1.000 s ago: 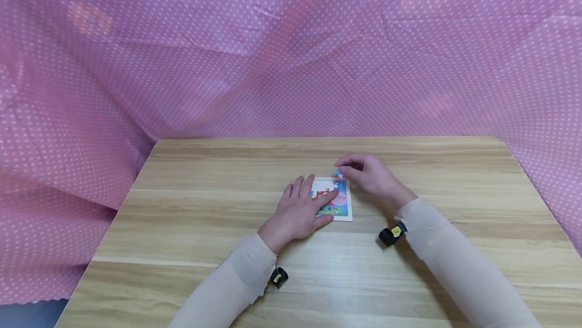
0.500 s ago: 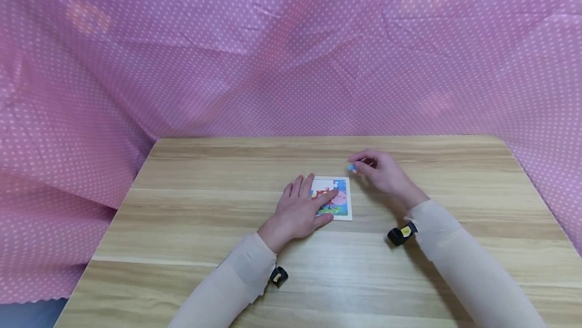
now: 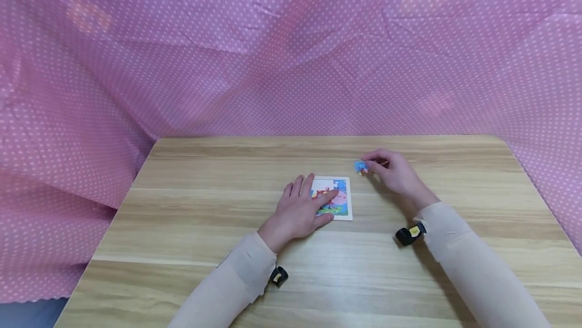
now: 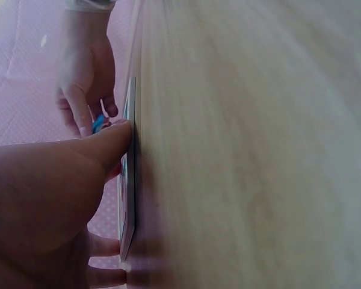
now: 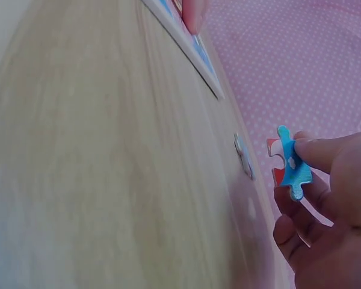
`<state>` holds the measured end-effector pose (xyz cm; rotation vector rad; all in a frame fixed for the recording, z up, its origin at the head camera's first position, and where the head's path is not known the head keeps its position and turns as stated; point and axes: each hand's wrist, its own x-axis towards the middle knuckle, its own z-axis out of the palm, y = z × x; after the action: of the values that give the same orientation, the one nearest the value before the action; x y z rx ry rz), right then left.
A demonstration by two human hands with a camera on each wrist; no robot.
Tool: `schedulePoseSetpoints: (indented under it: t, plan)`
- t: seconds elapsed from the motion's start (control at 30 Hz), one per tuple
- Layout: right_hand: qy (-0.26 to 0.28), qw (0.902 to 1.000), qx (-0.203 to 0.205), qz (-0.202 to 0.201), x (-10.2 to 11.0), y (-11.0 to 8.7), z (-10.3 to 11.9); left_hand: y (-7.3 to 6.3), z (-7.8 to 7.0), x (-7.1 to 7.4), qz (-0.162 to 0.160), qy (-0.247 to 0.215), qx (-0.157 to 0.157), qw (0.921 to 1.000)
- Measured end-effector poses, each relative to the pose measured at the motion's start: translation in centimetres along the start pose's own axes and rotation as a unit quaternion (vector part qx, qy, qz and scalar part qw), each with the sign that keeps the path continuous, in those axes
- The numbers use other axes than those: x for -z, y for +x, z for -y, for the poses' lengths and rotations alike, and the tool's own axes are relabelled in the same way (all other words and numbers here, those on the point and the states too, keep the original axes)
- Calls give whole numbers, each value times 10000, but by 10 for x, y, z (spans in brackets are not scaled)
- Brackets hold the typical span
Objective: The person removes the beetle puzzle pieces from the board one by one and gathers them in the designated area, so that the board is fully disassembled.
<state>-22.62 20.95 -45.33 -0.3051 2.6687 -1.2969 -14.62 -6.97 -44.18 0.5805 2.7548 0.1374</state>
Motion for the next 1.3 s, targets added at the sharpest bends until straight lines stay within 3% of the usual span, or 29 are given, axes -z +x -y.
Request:
schedulePoseSetpoints:
  t: [0.8, 1.3]
  plan:
    - [-547, 9975, -197, -396, 3, 10, -20, 1, 0, -1, 45, 15, 38, 10000]
    - [-614, 9975, -121, -339, 1, 14, -20, 2, 0, -1, 34, 54, 63, 10000]
